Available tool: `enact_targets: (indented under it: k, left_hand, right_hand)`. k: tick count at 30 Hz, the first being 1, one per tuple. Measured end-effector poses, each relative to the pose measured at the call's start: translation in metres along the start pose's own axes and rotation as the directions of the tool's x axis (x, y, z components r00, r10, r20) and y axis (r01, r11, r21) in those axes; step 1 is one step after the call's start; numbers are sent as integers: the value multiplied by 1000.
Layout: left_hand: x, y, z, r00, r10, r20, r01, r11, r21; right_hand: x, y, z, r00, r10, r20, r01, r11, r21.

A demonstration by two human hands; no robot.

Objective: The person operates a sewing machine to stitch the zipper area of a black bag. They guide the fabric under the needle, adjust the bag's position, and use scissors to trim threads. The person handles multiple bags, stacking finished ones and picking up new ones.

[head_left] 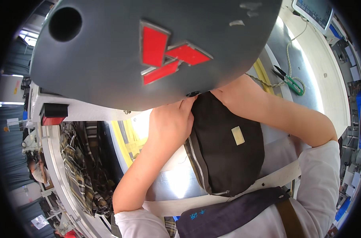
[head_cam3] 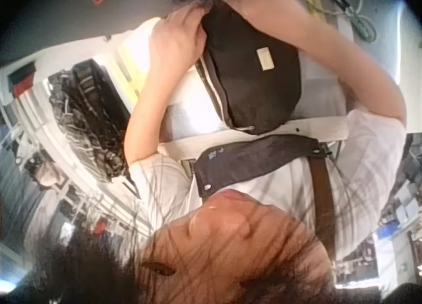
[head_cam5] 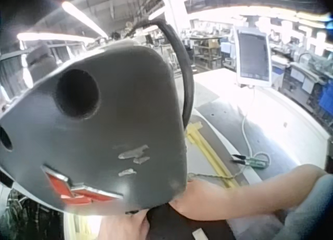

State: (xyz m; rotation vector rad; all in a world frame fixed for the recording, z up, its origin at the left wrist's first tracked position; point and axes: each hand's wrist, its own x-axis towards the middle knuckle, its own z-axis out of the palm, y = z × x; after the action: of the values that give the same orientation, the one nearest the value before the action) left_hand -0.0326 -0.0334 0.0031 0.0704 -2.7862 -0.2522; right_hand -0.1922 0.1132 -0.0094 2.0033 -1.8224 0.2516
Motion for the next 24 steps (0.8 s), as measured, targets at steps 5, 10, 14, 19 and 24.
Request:
enact_targets:
  k: [5, 10, 14, 19, 24]
  left_hand:
    - [5, -4, 0, 999, -27, 36, 26, 999, 26]
    - [3, -3, 3, 999, 21, -45, -21, 1000, -4]
    - [3, -2, 3, 999, 15, -46, -15, 1000, -4]
    - [2, -3, 4, 999, 16, -46, -17, 1000, -13]
    - [-4, 0, 4, 1000, 6, -4, -6, 999, -52]
  right_hand:
    - [3, 4, 4, 998, 23, 50, -25, 999, 45]
    - [0, 5, 3, 1000, 3, -4, -3, 999, 42]
    - [0, 4, 3, 1000, 7, 11, -7, 999, 38]
    - [0, 3, 1, 1000, 24, 16, -24, 999, 38]
    - [-2, 0, -2, 994, 98, 47, -101, 992, 70]
